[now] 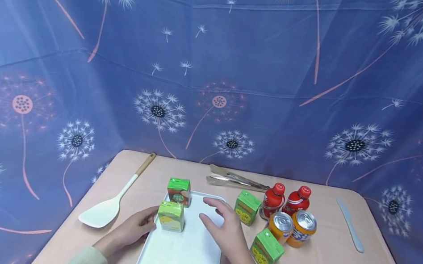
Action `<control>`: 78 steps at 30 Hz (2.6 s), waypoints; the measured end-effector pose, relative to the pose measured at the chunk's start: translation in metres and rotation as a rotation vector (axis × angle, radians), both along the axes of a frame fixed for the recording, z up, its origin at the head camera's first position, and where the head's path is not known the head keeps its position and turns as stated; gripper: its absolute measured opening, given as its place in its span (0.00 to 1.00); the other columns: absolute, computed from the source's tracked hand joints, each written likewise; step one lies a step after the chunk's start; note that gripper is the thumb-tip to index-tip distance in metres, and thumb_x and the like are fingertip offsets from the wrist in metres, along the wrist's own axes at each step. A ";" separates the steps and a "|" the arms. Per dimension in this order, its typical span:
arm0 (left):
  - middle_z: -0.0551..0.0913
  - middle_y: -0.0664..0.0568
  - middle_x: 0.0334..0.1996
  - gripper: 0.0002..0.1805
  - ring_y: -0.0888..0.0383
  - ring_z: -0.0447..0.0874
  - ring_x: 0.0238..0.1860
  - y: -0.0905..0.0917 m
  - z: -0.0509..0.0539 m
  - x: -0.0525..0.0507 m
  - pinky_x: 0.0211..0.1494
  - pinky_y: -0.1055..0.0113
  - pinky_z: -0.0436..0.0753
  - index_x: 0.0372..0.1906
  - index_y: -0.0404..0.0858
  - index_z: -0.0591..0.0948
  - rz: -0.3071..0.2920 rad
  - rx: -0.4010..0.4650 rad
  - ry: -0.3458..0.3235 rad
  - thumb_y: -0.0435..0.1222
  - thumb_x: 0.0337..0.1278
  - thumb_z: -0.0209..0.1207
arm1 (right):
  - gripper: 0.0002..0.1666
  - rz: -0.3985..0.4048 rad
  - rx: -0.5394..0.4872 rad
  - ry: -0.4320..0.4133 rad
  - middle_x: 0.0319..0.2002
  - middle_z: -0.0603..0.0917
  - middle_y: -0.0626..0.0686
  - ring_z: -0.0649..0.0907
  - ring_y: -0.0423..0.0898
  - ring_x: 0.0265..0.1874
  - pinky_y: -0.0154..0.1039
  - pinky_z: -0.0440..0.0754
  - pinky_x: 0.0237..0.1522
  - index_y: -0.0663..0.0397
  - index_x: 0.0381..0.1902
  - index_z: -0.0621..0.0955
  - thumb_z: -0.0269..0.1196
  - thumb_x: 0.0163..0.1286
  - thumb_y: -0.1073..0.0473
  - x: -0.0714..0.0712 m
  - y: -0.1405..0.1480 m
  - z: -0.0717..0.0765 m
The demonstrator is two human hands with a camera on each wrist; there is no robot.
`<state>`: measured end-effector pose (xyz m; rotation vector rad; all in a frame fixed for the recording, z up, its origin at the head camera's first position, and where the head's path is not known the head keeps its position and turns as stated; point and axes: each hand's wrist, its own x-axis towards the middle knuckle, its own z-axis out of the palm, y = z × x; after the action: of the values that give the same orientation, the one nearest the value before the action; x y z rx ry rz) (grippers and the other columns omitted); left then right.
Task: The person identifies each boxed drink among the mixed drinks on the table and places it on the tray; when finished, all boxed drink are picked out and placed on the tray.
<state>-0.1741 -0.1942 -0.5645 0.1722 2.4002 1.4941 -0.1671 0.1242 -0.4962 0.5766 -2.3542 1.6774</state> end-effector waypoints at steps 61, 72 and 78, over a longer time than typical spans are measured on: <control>0.74 0.48 0.36 0.33 0.53 0.81 0.38 0.001 0.000 0.000 0.33 0.60 0.88 0.81 0.38 0.63 0.011 -0.016 -0.010 0.34 0.76 0.57 | 0.26 -0.476 0.239 -0.245 0.61 0.82 0.49 0.76 0.27 0.54 0.23 0.81 0.49 0.46 0.65 0.82 0.72 0.71 0.49 0.071 0.141 -0.005; 0.73 0.48 0.34 0.33 0.53 0.79 0.37 0.001 0.001 0.000 0.33 0.60 0.87 0.81 0.39 0.64 0.012 -0.031 -0.005 0.34 0.76 0.57 | 0.30 -0.482 0.221 -0.261 0.62 0.80 0.54 0.74 0.20 0.49 0.27 0.85 0.45 0.51 0.63 0.82 0.75 0.67 0.48 0.076 0.142 -0.020; 0.72 0.48 0.33 0.33 0.54 0.77 0.36 0.001 0.001 0.000 0.33 0.60 0.87 0.81 0.40 0.64 0.014 -0.035 -0.004 0.35 0.76 0.58 | 0.33 -0.471 0.155 -0.301 0.63 0.79 0.57 0.76 0.23 0.51 0.29 0.86 0.46 0.54 0.66 0.80 0.75 0.67 0.49 0.078 0.139 -0.027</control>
<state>-0.1744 -0.1928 -0.5639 0.1440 2.4276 1.4558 -0.0892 0.2633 -0.5228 -0.2221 -2.5689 1.4509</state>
